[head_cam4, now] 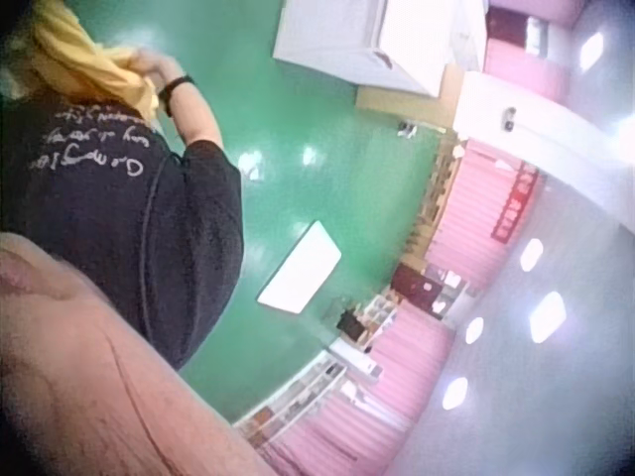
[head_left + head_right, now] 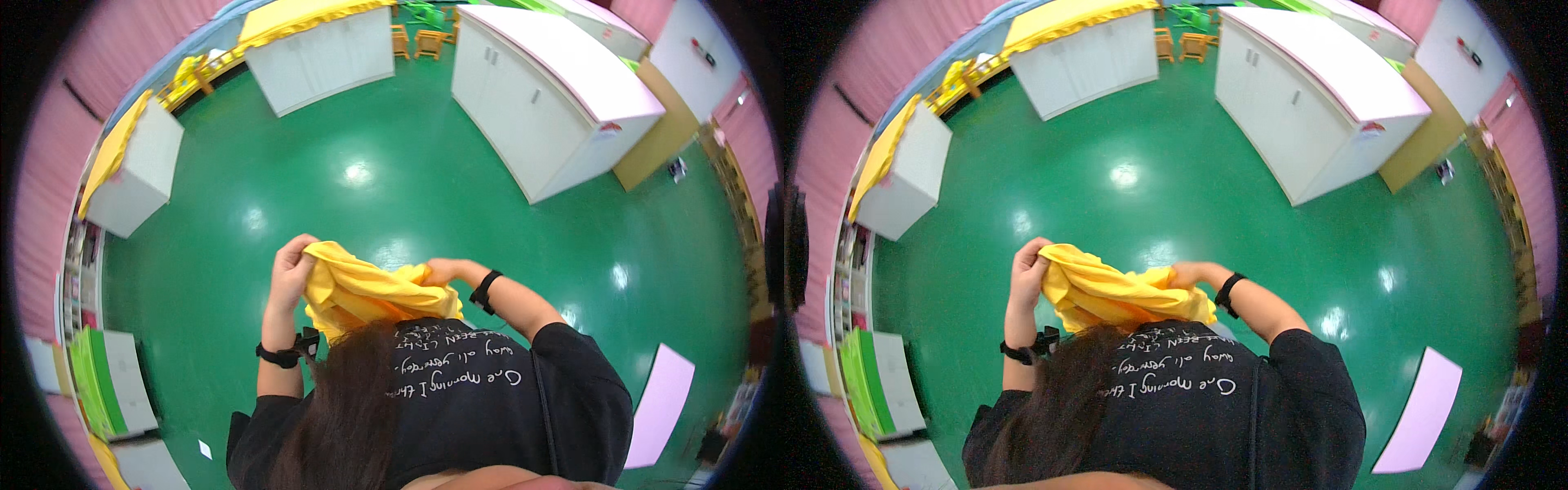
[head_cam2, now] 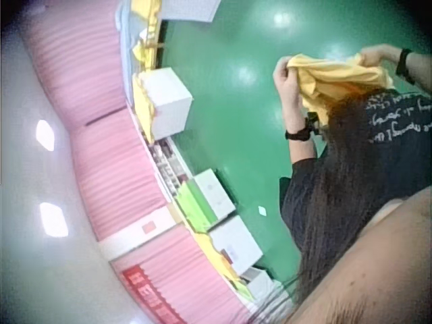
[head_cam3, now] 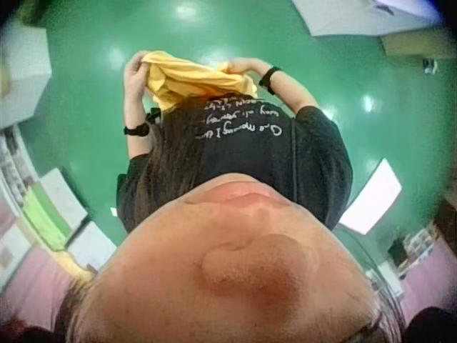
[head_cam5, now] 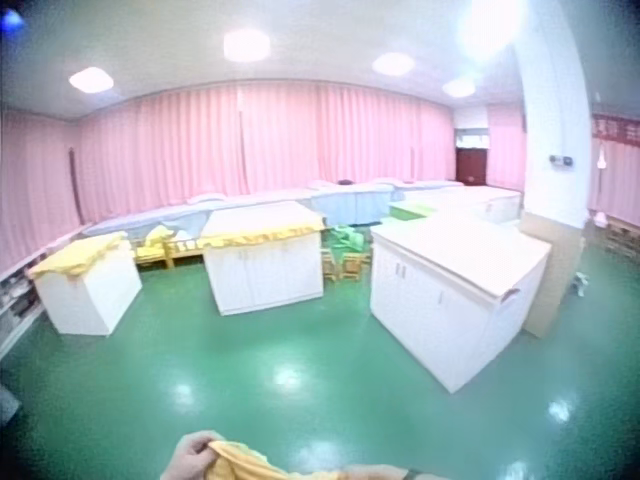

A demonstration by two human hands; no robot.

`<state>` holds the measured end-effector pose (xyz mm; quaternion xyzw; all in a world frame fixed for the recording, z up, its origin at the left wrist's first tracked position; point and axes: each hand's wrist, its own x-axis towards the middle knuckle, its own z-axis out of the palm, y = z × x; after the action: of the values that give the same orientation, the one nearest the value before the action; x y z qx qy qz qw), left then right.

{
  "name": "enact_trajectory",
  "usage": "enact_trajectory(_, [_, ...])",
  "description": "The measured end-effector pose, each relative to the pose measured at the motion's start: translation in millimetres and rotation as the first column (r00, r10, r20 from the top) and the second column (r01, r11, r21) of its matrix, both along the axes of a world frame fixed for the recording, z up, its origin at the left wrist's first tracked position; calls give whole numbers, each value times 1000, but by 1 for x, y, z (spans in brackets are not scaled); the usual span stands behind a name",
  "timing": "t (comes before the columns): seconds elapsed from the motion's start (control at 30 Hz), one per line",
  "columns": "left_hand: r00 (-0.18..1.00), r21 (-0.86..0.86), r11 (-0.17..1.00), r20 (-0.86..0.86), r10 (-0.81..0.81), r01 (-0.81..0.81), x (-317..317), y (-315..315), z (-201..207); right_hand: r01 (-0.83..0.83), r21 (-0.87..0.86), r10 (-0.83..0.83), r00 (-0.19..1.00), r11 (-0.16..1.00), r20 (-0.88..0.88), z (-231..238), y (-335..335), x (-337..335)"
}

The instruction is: The person spreads a yellow fitted sheet over a pink mattress, smooths it out by hand, then picks up another yellow fabric item from the floor and spreads it over the mattress.

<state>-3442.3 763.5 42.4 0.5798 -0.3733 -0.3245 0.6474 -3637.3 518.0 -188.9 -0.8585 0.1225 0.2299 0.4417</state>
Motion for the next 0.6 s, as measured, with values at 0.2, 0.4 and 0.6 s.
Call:
enact_trajectory(0.2, [995,193,979,58,-77,65,50,-95,-12,128,62,-131,990,990,44,72,-152,-75])
enact_trajectory(0.4, [918,409,887,228,-325,213,61,-198,-9,171,-290,-153,985,942,83,97,-290,-97])
enact_trajectory(0.6, [701,780,539,190,-688,318,62,-302,-45,605,-389,-400,774,695,490,182,-428,-42])
